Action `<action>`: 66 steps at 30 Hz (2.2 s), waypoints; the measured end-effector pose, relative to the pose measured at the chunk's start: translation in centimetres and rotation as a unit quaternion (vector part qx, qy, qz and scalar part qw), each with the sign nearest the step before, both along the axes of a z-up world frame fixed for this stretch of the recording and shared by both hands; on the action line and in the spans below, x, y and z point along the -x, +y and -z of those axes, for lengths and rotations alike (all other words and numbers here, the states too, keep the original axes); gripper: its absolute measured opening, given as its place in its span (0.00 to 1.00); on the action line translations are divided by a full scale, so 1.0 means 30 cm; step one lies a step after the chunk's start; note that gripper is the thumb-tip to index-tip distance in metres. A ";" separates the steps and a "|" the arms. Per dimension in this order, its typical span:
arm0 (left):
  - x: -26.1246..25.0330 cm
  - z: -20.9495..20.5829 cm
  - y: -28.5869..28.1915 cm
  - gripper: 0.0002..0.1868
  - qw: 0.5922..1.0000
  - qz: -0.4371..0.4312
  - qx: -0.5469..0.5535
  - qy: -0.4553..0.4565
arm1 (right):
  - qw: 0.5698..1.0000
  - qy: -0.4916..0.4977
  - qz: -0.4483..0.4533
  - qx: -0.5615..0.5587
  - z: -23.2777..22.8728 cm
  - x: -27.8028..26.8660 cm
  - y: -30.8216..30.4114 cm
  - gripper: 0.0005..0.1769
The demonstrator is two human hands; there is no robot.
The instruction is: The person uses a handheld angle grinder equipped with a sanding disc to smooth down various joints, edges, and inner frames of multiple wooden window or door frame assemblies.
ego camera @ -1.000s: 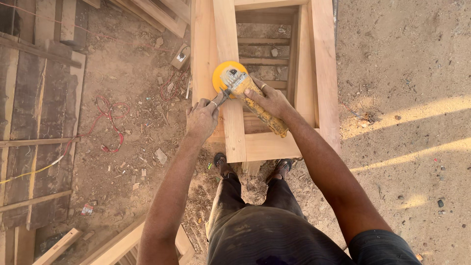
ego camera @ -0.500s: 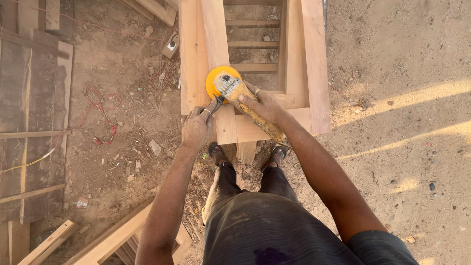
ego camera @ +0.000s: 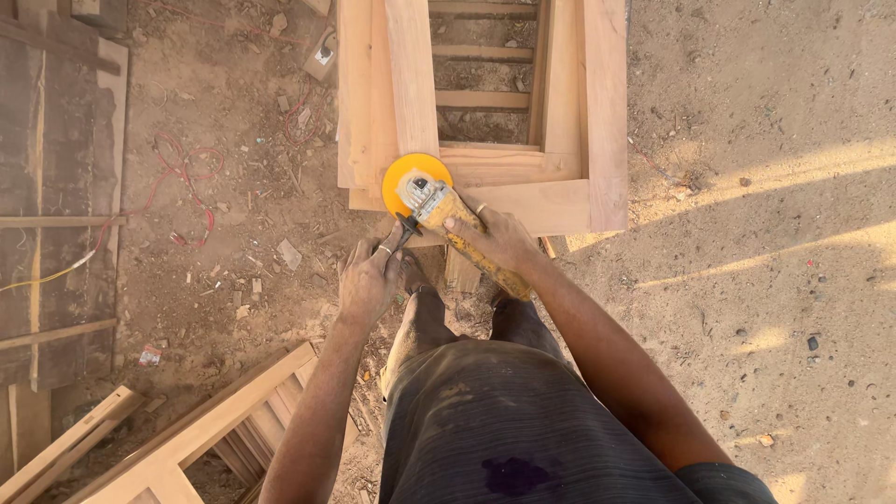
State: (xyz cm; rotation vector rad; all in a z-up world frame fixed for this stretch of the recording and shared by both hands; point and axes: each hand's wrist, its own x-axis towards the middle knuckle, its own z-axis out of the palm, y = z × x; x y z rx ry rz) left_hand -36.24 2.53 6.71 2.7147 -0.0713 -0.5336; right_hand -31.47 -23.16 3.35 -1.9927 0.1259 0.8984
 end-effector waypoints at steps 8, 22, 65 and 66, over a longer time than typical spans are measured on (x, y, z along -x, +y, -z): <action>0.092 -0.018 -0.084 0.27 0.999 0.034 -0.002 -0.008 | 0.994 -0.093 0.045 -0.025 0.001 0.167 -0.084 0.48; -0.028 0.189 -0.646 0.31 0.961 0.270 0.049 0.020 | 0.961 0.095 0.258 0.022 -0.004 0.326 -0.624 0.46; 0.398 0.120 -1.633 0.29 0.979 0.054 0.179 -0.083 | 0.984 0.039 0.171 -0.006 0.047 0.487 -1.648 0.46; 0.378 0.141 -1.696 0.30 0.976 0.046 0.181 -0.116 | 0.986 0.041 0.164 -0.017 0.066 0.449 -1.708 0.46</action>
